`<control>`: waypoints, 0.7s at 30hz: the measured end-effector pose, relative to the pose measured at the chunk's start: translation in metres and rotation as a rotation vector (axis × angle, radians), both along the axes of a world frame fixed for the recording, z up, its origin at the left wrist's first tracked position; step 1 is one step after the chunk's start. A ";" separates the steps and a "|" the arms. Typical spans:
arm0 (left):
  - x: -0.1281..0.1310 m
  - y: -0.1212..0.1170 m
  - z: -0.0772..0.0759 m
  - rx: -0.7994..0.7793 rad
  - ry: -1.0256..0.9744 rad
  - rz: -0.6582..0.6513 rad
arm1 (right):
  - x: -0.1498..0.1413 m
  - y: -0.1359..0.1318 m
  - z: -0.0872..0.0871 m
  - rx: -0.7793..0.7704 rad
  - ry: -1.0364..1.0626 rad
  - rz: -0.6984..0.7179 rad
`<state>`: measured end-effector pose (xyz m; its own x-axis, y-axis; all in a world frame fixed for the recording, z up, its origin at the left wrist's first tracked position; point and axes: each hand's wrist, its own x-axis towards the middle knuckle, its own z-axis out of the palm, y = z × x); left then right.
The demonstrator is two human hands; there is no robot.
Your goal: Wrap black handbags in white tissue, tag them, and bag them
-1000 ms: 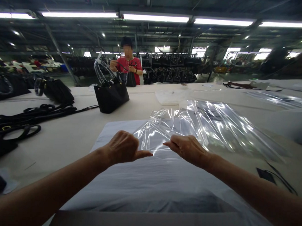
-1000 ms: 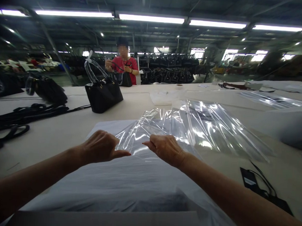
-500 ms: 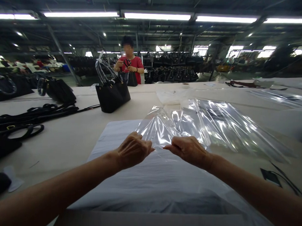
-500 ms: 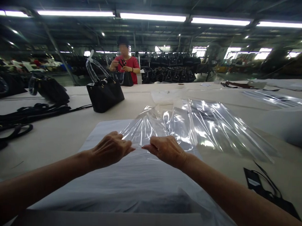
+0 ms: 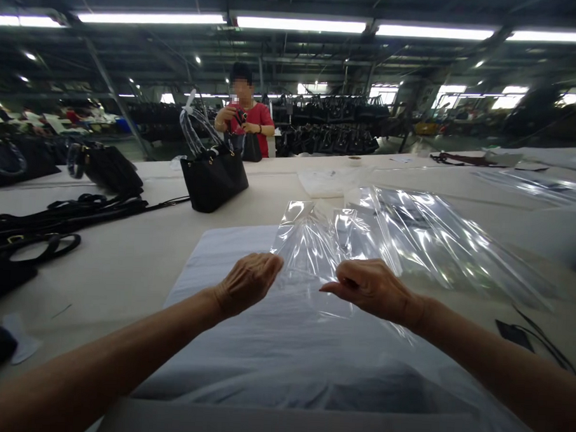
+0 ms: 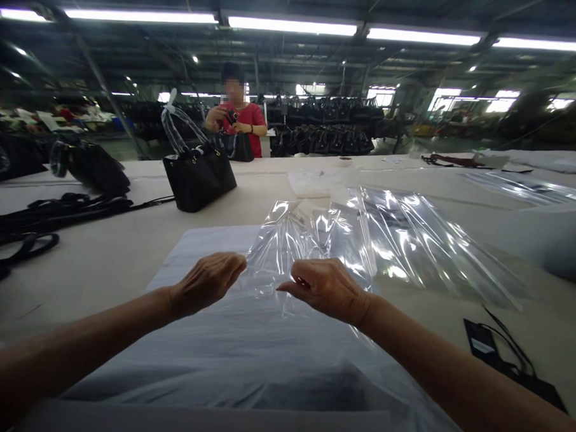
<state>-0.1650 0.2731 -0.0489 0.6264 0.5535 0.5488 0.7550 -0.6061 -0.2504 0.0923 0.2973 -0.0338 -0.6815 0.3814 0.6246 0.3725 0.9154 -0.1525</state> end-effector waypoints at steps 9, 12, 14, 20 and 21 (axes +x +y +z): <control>-0.017 -0.027 0.011 -0.020 0.233 -0.161 | 0.028 -0.005 -0.007 0.195 -0.355 -0.077; -0.030 -0.040 0.009 -0.088 0.419 -0.056 | 0.048 -0.010 -0.019 0.228 -0.444 -0.211; -0.041 -0.047 0.006 -0.130 0.481 0.114 | 0.063 -0.016 -0.029 0.220 -0.475 -0.302; -0.094 -0.070 -0.004 -0.243 0.403 0.637 | 0.115 -0.040 -0.064 0.106 -0.451 -0.586; -0.104 -0.074 -0.007 -0.271 0.322 0.722 | 0.120 -0.045 -0.070 0.067 -0.414 -0.644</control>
<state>-0.2688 0.1995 -0.0561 0.1703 0.9662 0.1937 0.8975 -0.0710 -0.4352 0.2123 0.2525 -0.1040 -0.5209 0.7527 0.4027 0.8500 0.5007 0.1636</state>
